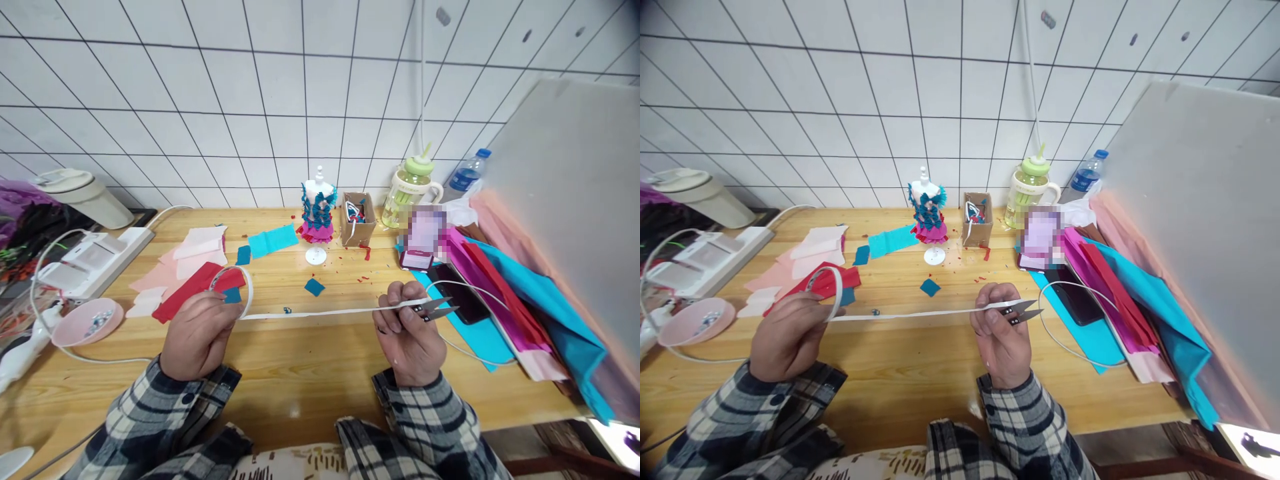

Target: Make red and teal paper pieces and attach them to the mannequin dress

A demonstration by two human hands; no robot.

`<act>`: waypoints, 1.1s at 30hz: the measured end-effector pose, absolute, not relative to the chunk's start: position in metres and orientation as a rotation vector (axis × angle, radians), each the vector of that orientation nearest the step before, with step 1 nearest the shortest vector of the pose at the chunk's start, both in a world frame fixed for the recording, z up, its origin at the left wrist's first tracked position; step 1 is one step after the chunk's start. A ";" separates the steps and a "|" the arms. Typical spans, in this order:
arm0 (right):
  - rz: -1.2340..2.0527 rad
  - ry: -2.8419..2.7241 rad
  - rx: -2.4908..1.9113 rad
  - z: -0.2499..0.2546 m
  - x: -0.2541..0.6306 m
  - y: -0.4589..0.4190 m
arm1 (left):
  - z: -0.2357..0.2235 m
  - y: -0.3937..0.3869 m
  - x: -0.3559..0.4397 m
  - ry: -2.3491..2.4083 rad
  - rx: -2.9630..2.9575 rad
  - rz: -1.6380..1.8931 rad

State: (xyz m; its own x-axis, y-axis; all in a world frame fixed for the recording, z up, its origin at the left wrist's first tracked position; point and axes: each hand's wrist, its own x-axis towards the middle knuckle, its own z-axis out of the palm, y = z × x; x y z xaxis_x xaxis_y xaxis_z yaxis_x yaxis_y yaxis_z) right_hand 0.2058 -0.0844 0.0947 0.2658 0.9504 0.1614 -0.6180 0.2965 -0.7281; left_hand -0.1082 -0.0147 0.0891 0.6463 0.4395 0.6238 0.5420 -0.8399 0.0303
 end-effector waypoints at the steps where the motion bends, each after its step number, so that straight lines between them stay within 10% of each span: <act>1: 1.145 -0.664 -0.605 0.095 0.206 -0.085 | 0.089 -0.014 -0.109 -0.832 -2.710 -0.982; 33: 1.099 -0.832 -0.663 0.107 0.213 -0.091 | 0.082 -0.019 -0.101 -0.934 -2.979 -0.875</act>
